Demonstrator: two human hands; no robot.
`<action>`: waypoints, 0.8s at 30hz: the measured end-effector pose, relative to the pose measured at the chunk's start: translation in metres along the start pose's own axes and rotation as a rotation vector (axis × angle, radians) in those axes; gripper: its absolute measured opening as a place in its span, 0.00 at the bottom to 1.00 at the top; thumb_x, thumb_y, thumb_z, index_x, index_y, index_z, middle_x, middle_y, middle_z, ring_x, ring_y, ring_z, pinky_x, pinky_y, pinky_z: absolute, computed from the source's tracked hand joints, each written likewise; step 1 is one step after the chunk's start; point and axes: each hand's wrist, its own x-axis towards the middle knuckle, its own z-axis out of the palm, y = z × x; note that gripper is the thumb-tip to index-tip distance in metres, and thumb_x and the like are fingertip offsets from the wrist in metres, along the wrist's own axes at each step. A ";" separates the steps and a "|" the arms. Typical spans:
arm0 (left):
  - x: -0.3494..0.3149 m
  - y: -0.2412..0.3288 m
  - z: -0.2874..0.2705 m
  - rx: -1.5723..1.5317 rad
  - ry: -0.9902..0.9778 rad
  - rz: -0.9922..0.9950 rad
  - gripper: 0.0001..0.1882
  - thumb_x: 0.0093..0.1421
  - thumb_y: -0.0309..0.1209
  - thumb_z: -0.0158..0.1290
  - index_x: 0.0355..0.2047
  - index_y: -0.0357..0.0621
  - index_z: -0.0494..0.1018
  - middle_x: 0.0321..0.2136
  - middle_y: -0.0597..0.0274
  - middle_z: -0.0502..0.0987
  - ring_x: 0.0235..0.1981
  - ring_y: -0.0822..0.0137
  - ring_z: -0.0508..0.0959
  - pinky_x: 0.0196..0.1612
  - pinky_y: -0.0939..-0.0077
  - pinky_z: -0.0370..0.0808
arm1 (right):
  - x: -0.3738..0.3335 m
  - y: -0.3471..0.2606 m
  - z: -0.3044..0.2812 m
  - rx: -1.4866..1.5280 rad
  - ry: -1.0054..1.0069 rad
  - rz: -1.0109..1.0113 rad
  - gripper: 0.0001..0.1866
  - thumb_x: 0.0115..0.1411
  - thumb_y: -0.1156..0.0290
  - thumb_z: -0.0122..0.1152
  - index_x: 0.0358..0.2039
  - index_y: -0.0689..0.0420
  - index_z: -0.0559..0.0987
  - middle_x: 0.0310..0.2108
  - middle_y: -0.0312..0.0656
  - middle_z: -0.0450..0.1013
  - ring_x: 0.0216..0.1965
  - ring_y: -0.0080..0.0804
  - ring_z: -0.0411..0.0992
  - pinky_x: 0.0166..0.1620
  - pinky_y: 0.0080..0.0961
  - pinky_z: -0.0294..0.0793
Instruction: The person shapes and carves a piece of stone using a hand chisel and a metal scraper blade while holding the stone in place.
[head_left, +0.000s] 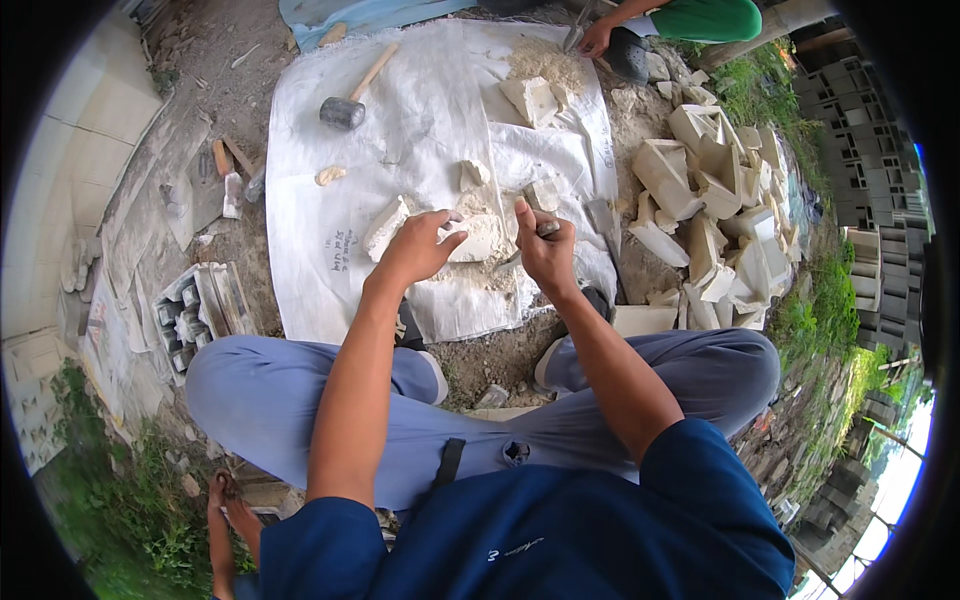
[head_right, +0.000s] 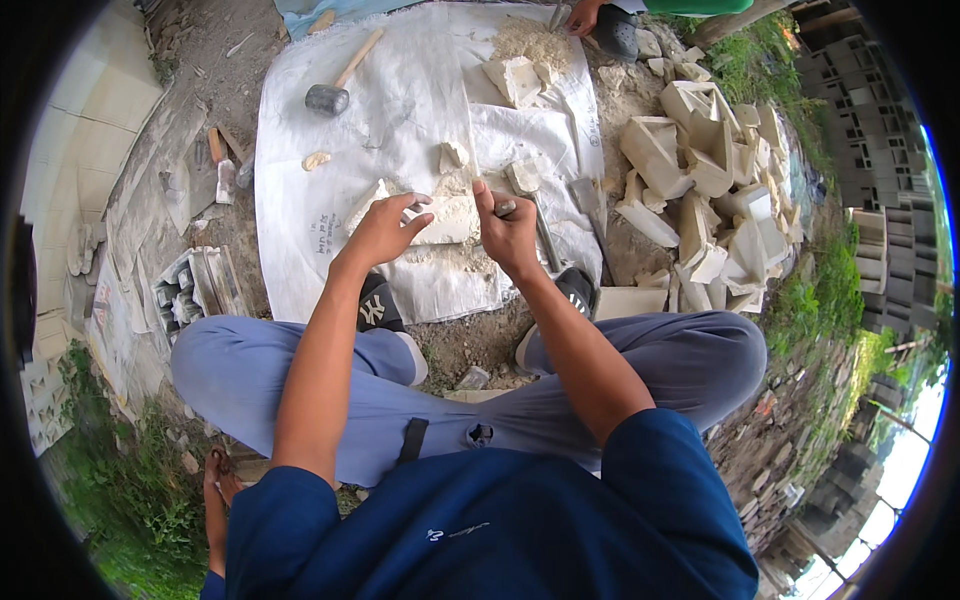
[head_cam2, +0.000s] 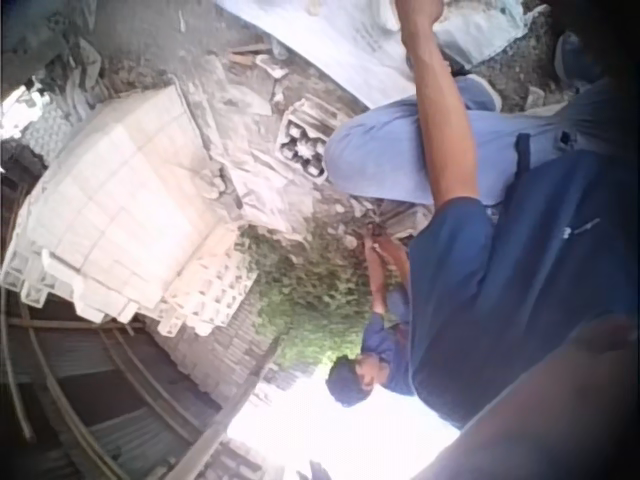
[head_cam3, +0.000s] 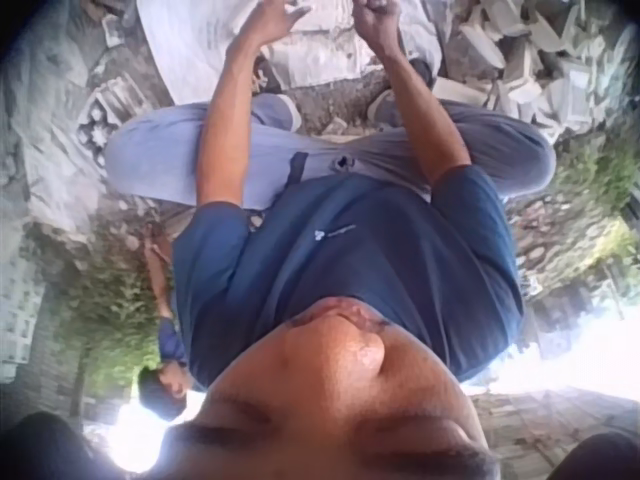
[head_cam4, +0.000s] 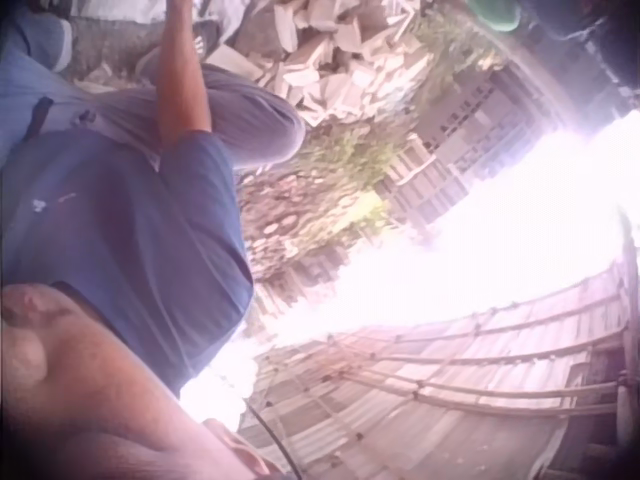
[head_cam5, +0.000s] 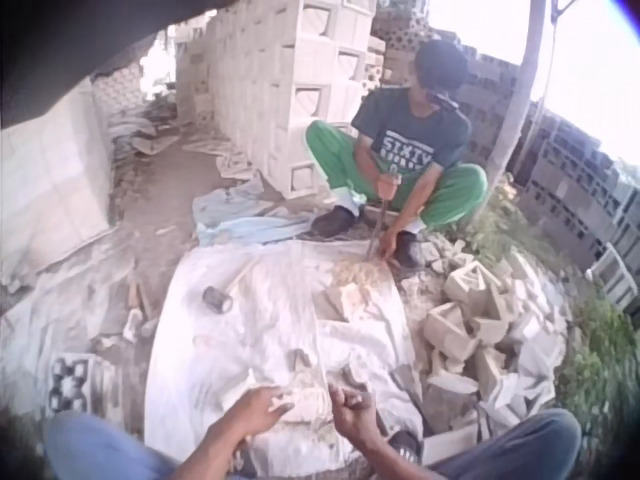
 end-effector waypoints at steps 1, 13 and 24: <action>-0.001 -0.001 -0.002 0.001 -0.002 0.001 0.19 0.65 0.40 0.58 0.52 0.43 0.77 0.43 0.47 0.82 0.39 0.53 0.83 0.45 0.63 0.77 | 0.004 -0.007 0.000 0.031 -0.002 -0.017 0.30 0.71 0.64 0.59 0.12 0.60 0.64 0.12 0.24 0.55 0.18 0.13 0.49 0.20 0.24 0.47; -0.008 0.004 -0.006 -0.063 -0.030 -0.057 0.20 0.64 0.42 0.58 0.50 0.41 0.78 0.43 0.45 0.81 0.47 0.47 0.80 0.51 0.60 0.76 | 0.010 0.008 0.001 0.005 -0.079 -0.004 0.30 0.72 0.63 0.57 0.12 0.59 0.62 0.13 0.24 0.53 0.18 0.13 0.48 0.20 0.25 0.45; 0.000 0.014 -0.008 -0.086 -0.030 -0.047 0.21 0.65 0.43 0.57 0.50 0.40 0.78 0.42 0.44 0.81 0.45 0.45 0.80 0.49 0.58 0.76 | -0.008 0.025 0.001 -0.153 0.011 -0.114 0.29 0.71 0.65 0.58 0.12 0.61 0.63 0.11 0.27 0.53 0.16 0.15 0.49 0.19 0.28 0.46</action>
